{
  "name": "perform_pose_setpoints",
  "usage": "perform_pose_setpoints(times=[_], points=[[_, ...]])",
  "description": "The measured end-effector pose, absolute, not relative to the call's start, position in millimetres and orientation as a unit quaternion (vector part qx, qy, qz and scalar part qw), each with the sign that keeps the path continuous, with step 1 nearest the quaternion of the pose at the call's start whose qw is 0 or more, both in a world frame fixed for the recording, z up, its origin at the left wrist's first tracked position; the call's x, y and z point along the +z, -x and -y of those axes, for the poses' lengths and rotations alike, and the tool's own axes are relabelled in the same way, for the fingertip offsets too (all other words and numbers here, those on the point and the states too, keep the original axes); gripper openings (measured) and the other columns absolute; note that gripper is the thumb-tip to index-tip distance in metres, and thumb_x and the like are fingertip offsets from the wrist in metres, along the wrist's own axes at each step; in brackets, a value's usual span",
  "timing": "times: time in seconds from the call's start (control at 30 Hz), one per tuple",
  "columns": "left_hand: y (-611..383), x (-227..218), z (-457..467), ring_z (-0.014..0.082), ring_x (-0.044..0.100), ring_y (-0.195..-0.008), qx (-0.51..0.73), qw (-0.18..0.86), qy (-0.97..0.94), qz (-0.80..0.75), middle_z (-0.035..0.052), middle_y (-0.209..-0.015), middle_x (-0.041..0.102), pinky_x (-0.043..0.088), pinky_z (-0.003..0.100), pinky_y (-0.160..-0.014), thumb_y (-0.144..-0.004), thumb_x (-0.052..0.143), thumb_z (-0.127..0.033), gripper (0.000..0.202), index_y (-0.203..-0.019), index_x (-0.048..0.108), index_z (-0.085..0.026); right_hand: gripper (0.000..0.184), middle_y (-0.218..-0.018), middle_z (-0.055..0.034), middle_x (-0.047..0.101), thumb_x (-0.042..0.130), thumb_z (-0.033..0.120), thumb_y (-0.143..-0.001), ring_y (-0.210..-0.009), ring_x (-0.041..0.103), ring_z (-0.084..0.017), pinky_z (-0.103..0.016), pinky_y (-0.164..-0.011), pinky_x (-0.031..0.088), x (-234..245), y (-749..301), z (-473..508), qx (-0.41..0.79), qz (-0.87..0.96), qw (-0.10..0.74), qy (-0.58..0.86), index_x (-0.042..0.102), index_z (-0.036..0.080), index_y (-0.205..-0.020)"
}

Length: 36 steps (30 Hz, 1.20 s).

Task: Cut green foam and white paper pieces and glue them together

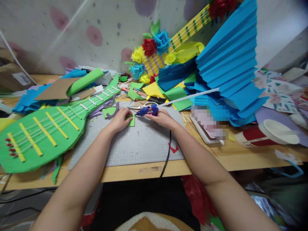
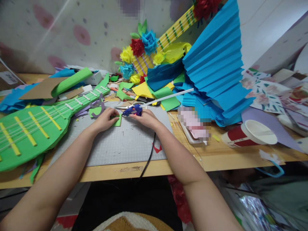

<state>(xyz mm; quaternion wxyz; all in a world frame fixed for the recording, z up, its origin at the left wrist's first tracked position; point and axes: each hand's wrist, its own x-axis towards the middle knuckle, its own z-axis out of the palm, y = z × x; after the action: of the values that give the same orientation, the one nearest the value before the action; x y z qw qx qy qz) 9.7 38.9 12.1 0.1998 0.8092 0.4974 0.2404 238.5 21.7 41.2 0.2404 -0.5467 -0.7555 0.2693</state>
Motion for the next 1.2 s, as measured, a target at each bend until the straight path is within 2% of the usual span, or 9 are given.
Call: perform_pose_setpoints(times=[0.27, 0.4, 0.57, 0.7, 0.83, 0.93, 1.03, 1.2], points=[[-17, 13, -38, 0.0178, 0.050, -0.081, 0.245, 0.183, -0.795, -0.524, 0.0043, -0.083, 0.050, 0.042, 0.032, -0.076, -0.074, 0.052, -0.023, 0.007, -0.079, 0.053, -0.018, 0.034, -0.099, -0.0043, 0.069, 0.056, 0.047, -0.077, -0.093, 0.062, -0.019, -0.030, -0.081, 0.045, 34, -238, -23, 0.249, 0.747, 0.282, 0.549, 0.069, 0.022, -0.098], [-26, 15, -39, 0.0192, 0.051, -0.079, 0.231, 0.158, -0.772, -0.571, 0.0048, -0.081, 0.051, 0.042, 0.033, -0.073, -0.075, 0.052, -0.025, 0.007, -0.074, 0.052, -0.018, 0.035, -0.095, -0.0054, 0.070, 0.057, 0.046, -0.077, -0.092, 0.063, -0.021, -0.031, -0.079, 0.046, 34, -243, -21, 0.247, 0.719, 0.319, 0.566, 0.069, 0.020, -0.097], [-40, 17, -38, 0.0218, 0.052, -0.082, 0.212, 0.120, -0.741, -0.626, 0.0066, -0.083, 0.053, 0.041, 0.035, -0.077, -0.074, 0.051, -0.026, 0.008, -0.074, 0.052, -0.019, 0.037, -0.090, -0.0056, 0.070, 0.058, 0.048, -0.074, -0.086, 0.063, -0.021, -0.030, -0.075, 0.046, 35, -247, -19, 0.232, 0.708, 0.353, 0.565, 0.069, 0.018, -0.095], [-41, 17, -39, 0.0221, 0.052, -0.083, 0.212, 0.128, -0.736, -0.630, 0.0069, -0.083, 0.054, 0.042, 0.036, -0.078, -0.074, 0.051, -0.025, 0.008, -0.075, 0.054, -0.018, 0.039, -0.089, -0.0058, 0.070, 0.058, 0.049, -0.074, -0.085, 0.063, -0.021, -0.030, -0.074, 0.046, 35, -249, -19, 0.227, 0.705, 0.367, 0.564, 0.069, 0.017, -0.095], [-28, 13, -39, 0.0193, 0.053, -0.083, 0.242, 0.167, -0.751, -0.591, 0.0057, -0.085, 0.055, 0.043, 0.034, -0.080, -0.078, 0.047, -0.023, 0.015, -0.082, 0.060, -0.018, 0.041, -0.083, -0.0061, 0.070, 0.056, 0.051, -0.074, -0.083, 0.064, -0.022, -0.030, -0.072, 0.046, 35, -253, -19, 0.219, 0.692, 0.375, 0.576, 0.070, 0.016, -0.090], [-16, 10, -37, 0.0180, 0.052, -0.090, 0.249, 0.175, -0.791, -0.531, 0.0058, -0.093, 0.054, 0.042, 0.033, -0.086, -0.080, 0.046, -0.025, 0.024, -0.094, 0.064, -0.019, 0.039, -0.079, -0.0054, 0.070, 0.056, 0.052, -0.073, -0.082, 0.064, -0.022, -0.030, -0.071, 0.046, 33, -256, -21, 0.221, 0.683, 0.385, 0.579, 0.070, 0.017, -0.086], [-8, 8, -35, 0.0187, 0.051, -0.093, 0.222, 0.142, -0.838, -0.477, 0.0069, -0.096, 0.051, 0.041, 0.034, -0.089, -0.081, 0.047, -0.028, 0.031, -0.106, 0.064, -0.020, 0.038, -0.072, -0.0052, 0.068, 0.055, 0.053, -0.074, -0.078, 0.064, -0.021, -0.029, -0.069, 0.047, 28, -258, -23, 0.240, 0.671, 0.398, 0.578, 0.069, 0.018, -0.081], [-8, 7, -33, 0.0193, 0.049, -0.092, 0.194, 0.098, -0.861, -0.460, 0.0083, -0.096, 0.050, 0.041, 0.036, -0.088, -0.084, 0.041, -0.026, 0.035, -0.111, 0.063, -0.020, 0.041, -0.059, -0.0045, 0.064, 0.053, 0.056, -0.073, -0.069, 0.063, -0.020, -0.029, -0.065, 0.047, 24, -260, -26, 0.266, 0.641, 0.398, 0.600, 0.064, 0.018, -0.066]])
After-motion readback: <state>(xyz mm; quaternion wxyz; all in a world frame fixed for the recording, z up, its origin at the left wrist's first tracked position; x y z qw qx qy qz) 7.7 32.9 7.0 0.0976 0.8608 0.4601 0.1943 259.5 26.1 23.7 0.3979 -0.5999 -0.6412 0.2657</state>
